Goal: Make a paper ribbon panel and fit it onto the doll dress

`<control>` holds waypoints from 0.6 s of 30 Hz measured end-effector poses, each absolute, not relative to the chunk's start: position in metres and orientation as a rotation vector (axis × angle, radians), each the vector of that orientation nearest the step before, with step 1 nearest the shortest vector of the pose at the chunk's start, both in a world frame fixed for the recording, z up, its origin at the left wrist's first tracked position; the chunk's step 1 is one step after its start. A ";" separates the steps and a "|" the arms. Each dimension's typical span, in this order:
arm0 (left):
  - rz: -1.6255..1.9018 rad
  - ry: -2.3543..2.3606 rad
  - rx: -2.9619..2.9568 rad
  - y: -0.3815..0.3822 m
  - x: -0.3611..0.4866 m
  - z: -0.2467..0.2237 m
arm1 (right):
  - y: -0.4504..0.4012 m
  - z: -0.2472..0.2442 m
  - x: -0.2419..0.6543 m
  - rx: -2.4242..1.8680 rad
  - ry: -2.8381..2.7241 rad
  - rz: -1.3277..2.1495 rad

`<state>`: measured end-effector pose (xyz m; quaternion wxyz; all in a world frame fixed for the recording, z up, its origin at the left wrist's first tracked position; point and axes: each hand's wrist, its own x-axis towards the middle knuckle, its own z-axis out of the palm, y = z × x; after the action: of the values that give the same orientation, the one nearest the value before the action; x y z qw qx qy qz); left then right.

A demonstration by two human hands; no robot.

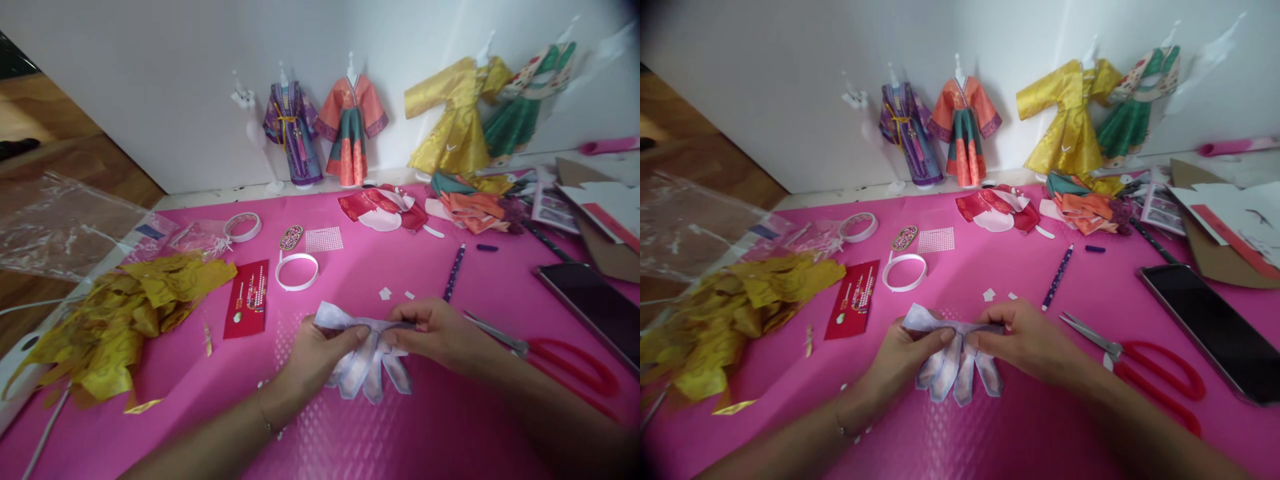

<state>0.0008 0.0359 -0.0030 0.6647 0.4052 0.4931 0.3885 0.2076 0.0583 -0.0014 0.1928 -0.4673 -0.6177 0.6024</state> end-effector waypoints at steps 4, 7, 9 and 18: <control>0.906 1.122 0.965 0.036 0.000 -0.006 | 0.060 -0.003 0.210 -1.303 -1.714 1.678; 0.943 1.148 0.959 0.037 -0.001 -0.008 | 0.061 -0.001 0.210 -1.325 -1.684 1.708; 0.937 1.174 0.948 0.037 -0.001 -0.008 | 0.061 0.000 0.210 -1.347 -1.672 1.711; 0.984 1.188 0.907 0.036 -0.001 -0.009 | 0.061 0.003 0.209 -1.365 -1.673 1.685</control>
<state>-0.0013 0.0364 -0.0088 0.6259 0.3953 0.5177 0.4288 0.2091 0.0605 0.0025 0.1999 -0.4885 -0.5983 0.6029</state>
